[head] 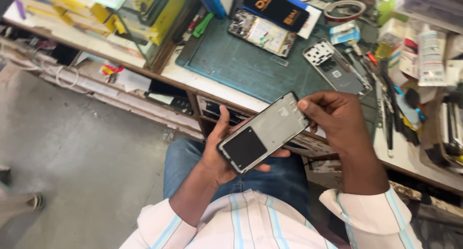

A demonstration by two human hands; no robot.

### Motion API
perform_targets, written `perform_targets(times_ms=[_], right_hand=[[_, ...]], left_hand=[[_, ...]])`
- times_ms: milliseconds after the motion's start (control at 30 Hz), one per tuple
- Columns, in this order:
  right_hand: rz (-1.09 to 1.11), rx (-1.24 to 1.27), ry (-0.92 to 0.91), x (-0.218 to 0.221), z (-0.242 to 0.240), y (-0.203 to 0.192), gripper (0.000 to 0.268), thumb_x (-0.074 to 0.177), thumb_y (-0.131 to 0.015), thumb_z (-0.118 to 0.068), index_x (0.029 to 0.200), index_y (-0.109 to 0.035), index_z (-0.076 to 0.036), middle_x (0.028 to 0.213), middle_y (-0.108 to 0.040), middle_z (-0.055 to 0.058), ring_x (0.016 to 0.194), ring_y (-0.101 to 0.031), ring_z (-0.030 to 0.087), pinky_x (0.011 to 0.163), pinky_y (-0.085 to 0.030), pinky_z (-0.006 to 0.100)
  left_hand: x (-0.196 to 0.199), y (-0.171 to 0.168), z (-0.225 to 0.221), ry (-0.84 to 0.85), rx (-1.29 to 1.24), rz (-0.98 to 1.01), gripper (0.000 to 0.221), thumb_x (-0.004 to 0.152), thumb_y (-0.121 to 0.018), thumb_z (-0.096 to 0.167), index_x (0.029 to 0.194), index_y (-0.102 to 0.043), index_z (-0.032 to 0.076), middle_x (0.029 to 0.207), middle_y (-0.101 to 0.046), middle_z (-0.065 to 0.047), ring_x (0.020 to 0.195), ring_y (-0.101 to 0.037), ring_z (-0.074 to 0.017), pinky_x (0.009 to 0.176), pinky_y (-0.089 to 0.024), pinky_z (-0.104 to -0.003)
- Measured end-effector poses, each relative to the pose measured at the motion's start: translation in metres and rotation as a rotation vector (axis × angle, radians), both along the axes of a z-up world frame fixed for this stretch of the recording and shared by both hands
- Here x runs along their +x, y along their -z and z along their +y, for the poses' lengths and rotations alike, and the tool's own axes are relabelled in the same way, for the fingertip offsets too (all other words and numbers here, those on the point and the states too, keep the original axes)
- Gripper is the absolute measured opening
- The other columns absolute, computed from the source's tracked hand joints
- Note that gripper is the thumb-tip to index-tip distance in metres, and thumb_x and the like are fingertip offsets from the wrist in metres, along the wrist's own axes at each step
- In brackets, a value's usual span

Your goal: The person uses tweezers to remove a small component from the back of a disassembled smartphone. They then use their fingers to peel off a black adhesive strip from the device's frame.

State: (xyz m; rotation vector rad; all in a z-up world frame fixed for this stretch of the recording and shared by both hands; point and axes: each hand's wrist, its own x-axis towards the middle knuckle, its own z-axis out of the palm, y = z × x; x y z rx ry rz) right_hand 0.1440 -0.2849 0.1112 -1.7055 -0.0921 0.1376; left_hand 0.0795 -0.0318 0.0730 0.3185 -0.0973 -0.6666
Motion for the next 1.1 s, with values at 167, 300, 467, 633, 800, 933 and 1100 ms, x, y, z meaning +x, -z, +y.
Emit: perform_targets(times_ms=[167,300,467,633,800,933,1100], right_hand=[[0.039,0.016,0.070,0.016,0.002,0.007,0.015,0.091,-0.080,-0.012,0.096,-0.076,0.001,0.077,-0.071,0.005,0.058,-0.058,0.009,0.051,-0.046,0.024],[0.065,0.051,0.079,0.029,0.000,0.014,0.015,0.091,-0.080,-0.013,0.096,-0.076,0.001,0.078,-0.071,0.005,0.059,-0.058,0.009,0.051,-0.047,0.024],[0.071,-0.011,0.102,0.045,-0.003,0.018,0.017,0.091,-0.079,-0.015,0.095,-0.076,0.001,0.076,-0.071,0.005,0.058,-0.059,0.009,0.051,-0.047,0.023],[-0.062,-0.172,0.174,0.052,0.003,0.015,0.018,0.097,-0.077,-0.017,0.104,-0.078,-0.001,0.081,-0.070,0.005,0.059,-0.055,0.008,0.048,-0.044,0.024],[-0.281,-0.082,0.226,0.039,0.017,-0.002,0.022,0.101,-0.070,-0.010,0.121,-0.075,-0.004,0.099,-0.075,0.005,0.073,-0.063,0.006,0.056,-0.051,0.023],[-0.299,0.061,0.169,0.029,0.039,-0.005,0.034,0.097,-0.072,-0.007,0.131,-0.067,-0.007,0.102,-0.076,0.009,0.080,-0.071,0.011,0.062,-0.058,0.024],[-0.290,0.189,0.044,0.026,0.067,0.005,0.021,0.097,-0.073,-0.003,0.117,-0.069,-0.002,0.109,-0.077,0.013,0.092,-0.077,0.017,0.074,-0.064,0.028]], left_hand=[[-0.011,0.012,0.009,-0.233,0.161,-0.007,0.112,0.093,-0.020,0.084,0.159,-0.035,-0.005,0.142,-0.058,-0.031,0.122,-0.065,-0.0478,0.082,-0.067,-0.042],[-0.007,0.012,0.012,-0.307,0.636,-0.097,0.089,0.098,-0.034,0.070,0.152,-0.042,-0.001,0.128,-0.069,-0.026,0.115,-0.071,-0.0319,0.081,-0.066,-0.036],[0.009,-0.001,0.016,-0.303,0.779,-0.205,0.055,0.097,-0.062,0.030,0.140,-0.048,-0.001,0.117,-0.071,-0.019,0.094,-0.075,-0.0245,0.068,-0.067,-0.031],[0.041,-0.005,0.021,-0.327,0.735,-0.175,0.040,0.099,-0.060,0.015,0.133,-0.050,-0.004,0.113,-0.071,-0.018,0.087,-0.078,-0.0234,0.064,-0.067,-0.027],[0.054,-0.001,0.024,-0.353,0.709,-0.202,0.036,0.100,-0.061,0.014,0.131,-0.054,-0.004,0.113,-0.070,-0.017,0.084,-0.078,-0.0240,0.058,-0.064,-0.026],[0.053,0.004,0.021,-0.356,0.768,-0.178,0.037,0.098,-0.061,0.019,0.130,-0.054,-0.001,0.112,-0.072,-0.016,0.077,-0.078,-0.0235,0.054,-0.063,-0.026],[0.056,0.009,0.023,-0.347,0.731,-0.196,0.039,0.099,-0.063,0.023,0.128,-0.057,-0.002,0.107,-0.075,-0.015,0.077,-0.078,-0.0240,0.055,-0.062,-0.026]])
